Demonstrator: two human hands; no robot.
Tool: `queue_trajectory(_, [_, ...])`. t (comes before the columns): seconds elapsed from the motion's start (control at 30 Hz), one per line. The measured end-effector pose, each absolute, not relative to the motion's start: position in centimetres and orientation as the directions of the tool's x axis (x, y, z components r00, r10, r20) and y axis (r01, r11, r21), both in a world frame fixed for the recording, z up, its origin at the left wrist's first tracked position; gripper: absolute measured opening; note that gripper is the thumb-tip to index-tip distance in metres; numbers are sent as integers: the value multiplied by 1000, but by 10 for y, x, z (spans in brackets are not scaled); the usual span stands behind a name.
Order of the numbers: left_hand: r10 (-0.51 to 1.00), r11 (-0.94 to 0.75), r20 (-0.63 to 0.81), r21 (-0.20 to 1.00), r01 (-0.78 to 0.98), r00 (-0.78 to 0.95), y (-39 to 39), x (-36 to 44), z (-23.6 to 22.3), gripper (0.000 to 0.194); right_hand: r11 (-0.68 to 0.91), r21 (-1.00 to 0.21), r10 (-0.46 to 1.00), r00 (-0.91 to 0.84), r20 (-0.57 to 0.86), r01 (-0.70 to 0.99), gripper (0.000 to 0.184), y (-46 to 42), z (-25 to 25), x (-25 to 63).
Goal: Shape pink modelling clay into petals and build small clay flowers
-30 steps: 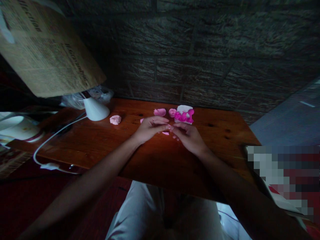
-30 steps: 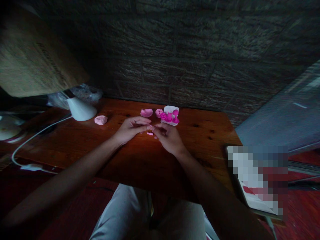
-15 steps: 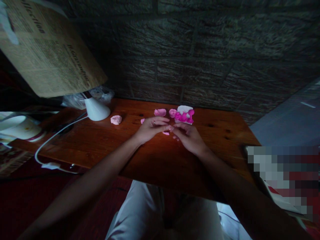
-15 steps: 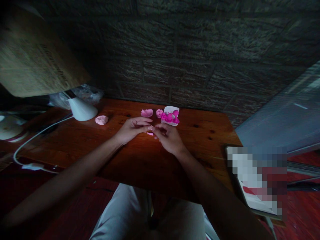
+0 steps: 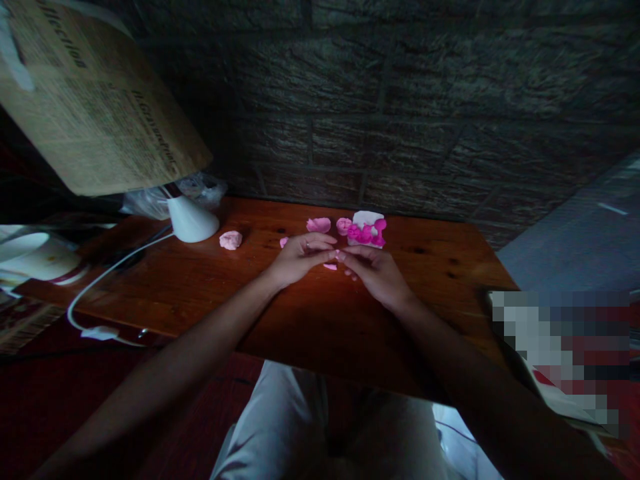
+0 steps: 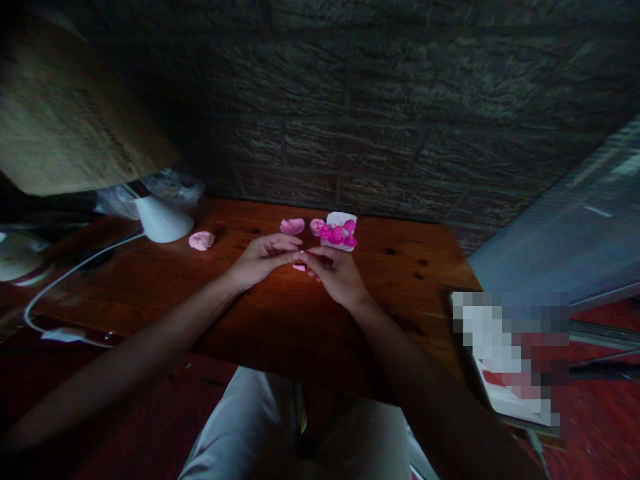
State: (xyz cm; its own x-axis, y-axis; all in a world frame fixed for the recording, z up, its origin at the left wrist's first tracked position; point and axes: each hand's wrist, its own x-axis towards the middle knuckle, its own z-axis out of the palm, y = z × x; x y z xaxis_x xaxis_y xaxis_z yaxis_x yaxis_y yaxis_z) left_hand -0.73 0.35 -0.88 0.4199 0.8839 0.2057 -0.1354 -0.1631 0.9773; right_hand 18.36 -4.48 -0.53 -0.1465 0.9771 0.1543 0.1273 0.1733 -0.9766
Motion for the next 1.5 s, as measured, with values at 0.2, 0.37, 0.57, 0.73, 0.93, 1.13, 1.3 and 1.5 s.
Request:
queue_trajectory(0.2, [893, -172, 205, 978, -118, 401, 1, -4, -9, 38, 257, -941, 962, -153, 226, 221, 39, -43, -9, 185])
queue_trajectory(0.37, [903, -137, 173, 984, -116, 394, 1, -5, -8, 43, 252, -946, 963, -148, 224, 205, 41, -43, -9, 184])
queue_trajectory(0.57, [897, -147, 182, 982, -116, 403, 2, -6, -10, 43, 189, -974, 978, -109, 175, 126, 40, -43, -6, 185])
queue_trajectory(0.73, [894, -177, 205, 978, -107, 398, 3, -6, -10, 41, 174, -979, 981, -102, 164, 106, 39, -43, -6, 184])
queue_trajectory(0.93, [894, -175, 201, 979, -101, 400, 2, -7, -9, 43, 174, -982, 982, -92, 167, 71, 37, -42, -8, 184])
queue_trajectory(1.13, [876, -220, 221, 974, -52, 428, 4, -7, -13, 41, 209, -971, 975, -105, 198, 112, 34, -41, -11, 186])
queue_trajectory(1.3, [810, -513, 410, 842, 168, 418, 9, -14, -16, 28, 217, -966, 976, -60, 211, 141, 36, -36, -12, 192])
queue_trajectory(1.5, [644, -729, 415, 588, 351, 642, 14, -25, -13, 19, 224, -970, 973, -78, 217, 99, 39, -36, -10, 192])
